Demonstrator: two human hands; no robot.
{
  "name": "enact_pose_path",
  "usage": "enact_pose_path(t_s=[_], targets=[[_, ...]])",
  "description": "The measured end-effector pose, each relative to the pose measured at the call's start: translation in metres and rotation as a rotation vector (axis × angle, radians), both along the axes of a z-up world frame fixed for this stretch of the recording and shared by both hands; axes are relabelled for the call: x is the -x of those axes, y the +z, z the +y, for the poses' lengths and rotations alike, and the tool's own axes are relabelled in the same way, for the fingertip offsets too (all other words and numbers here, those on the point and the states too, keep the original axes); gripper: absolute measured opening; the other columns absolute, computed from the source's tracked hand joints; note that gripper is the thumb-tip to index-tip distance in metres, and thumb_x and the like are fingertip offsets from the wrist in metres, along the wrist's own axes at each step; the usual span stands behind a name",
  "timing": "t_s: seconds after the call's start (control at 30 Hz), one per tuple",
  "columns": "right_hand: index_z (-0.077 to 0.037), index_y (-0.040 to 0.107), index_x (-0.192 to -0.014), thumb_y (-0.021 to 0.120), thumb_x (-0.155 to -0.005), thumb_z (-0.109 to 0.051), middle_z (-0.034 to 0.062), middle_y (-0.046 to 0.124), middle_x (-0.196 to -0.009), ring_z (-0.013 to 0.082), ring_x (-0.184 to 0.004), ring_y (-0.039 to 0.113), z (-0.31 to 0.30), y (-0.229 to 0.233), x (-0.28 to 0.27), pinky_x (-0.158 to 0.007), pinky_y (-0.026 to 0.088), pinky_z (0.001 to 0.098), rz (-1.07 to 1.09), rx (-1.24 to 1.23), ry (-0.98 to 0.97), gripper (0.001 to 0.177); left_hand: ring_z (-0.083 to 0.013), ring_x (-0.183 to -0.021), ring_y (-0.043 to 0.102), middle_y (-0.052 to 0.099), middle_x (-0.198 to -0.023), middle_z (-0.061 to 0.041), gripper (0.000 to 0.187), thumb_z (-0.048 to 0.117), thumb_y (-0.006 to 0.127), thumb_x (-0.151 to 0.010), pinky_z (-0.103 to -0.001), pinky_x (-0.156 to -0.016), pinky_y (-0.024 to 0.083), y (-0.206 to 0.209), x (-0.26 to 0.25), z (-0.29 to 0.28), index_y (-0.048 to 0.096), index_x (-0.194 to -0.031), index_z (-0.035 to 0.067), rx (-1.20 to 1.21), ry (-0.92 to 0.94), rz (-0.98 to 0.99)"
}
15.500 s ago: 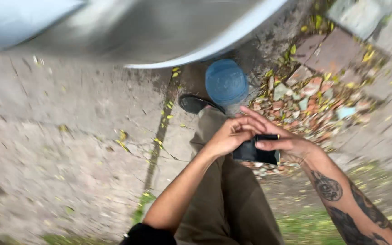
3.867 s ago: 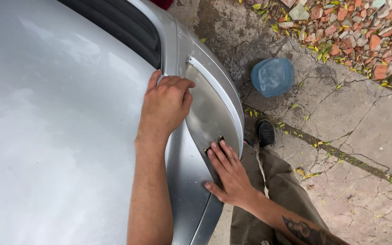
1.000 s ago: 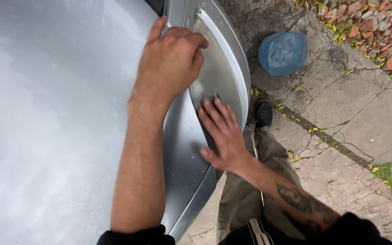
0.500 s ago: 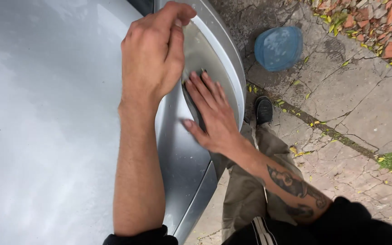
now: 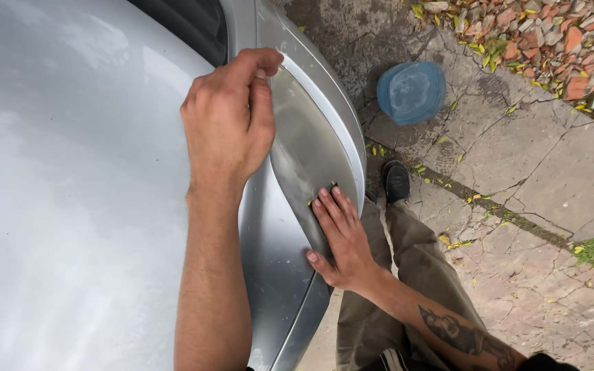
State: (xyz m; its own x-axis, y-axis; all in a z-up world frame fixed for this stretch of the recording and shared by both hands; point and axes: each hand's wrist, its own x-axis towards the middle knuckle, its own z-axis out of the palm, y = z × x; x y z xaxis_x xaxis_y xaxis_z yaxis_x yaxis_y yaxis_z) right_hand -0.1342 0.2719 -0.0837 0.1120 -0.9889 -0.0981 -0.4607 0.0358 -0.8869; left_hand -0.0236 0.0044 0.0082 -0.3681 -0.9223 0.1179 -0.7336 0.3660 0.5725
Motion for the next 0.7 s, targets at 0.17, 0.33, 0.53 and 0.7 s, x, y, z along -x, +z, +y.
enact_pose_path(t_s=[0.17, 0.33, 0.53, 0.7], targets=[[-0.001, 0.036, -0.163, 0.046, -0.105, -0.05, 0.0171, 0.031, -0.173, 0.0382, -0.165, 0.023, -0.125, -0.001, 0.009, -0.137, 0.021, 0.0566, 0.047, -0.016, 0.091, 0.077, -0.0178, -0.075, 0.073, 0.08, -0.093, 0.0, 0.026, -0.005, 0.058, -0.094, -0.036, -0.085, 0.057, -0.006, 0.005, -0.003, 0.073, -0.112, 0.007, 0.009, -0.029, -0.002], [-0.008, 0.033, -0.165, 0.034, -0.106, -0.064, 0.01, 0.028, -0.176, 0.033, -0.167, 0.02, 0.014, -0.028, -0.006, -0.139, 0.019, 0.0588, 0.071, 0.06, -0.051, 0.081, -0.0166, -0.063, 0.063, 0.08, -0.094, -0.003, 0.028, -0.008, 0.057, -0.096, -0.033, -0.069, 0.053, -0.002, 0.005, -0.003, 0.076, -0.113, 0.004, -0.004, -0.056, 0.025], [-0.007, 0.047, -0.16, 0.057, -0.098, -0.048, 0.0134, 0.039, -0.171, 0.0387, -0.163, 0.029, -0.086, -0.017, 0.021, -0.132, 0.026, 0.0634, -0.048, 0.042, 0.166, 0.075, -0.0152, -0.064, 0.064, 0.082, -0.096, -0.004, 0.028, -0.009, 0.059, -0.094, -0.031, -0.068, 0.053, -0.005, 0.003, -0.003, 0.076, -0.113, 0.002, -0.035, -0.07, -0.029], [-0.004, 0.04, -0.163, 0.039, -0.106, -0.056, 0.0136, 0.033, -0.174, 0.0372, -0.166, 0.024, -0.017, -0.005, 0.007, -0.136, 0.02, 0.06, -0.03, 0.012, -0.003, 0.077, -0.0179, -0.075, 0.07, 0.083, -0.103, -0.008, 0.03, -0.013, 0.057, -0.095, -0.033, -0.087, 0.054, 0.004, 0.007, 0.0, 0.075, -0.116, -0.002, -0.017, -0.109, -0.005]])
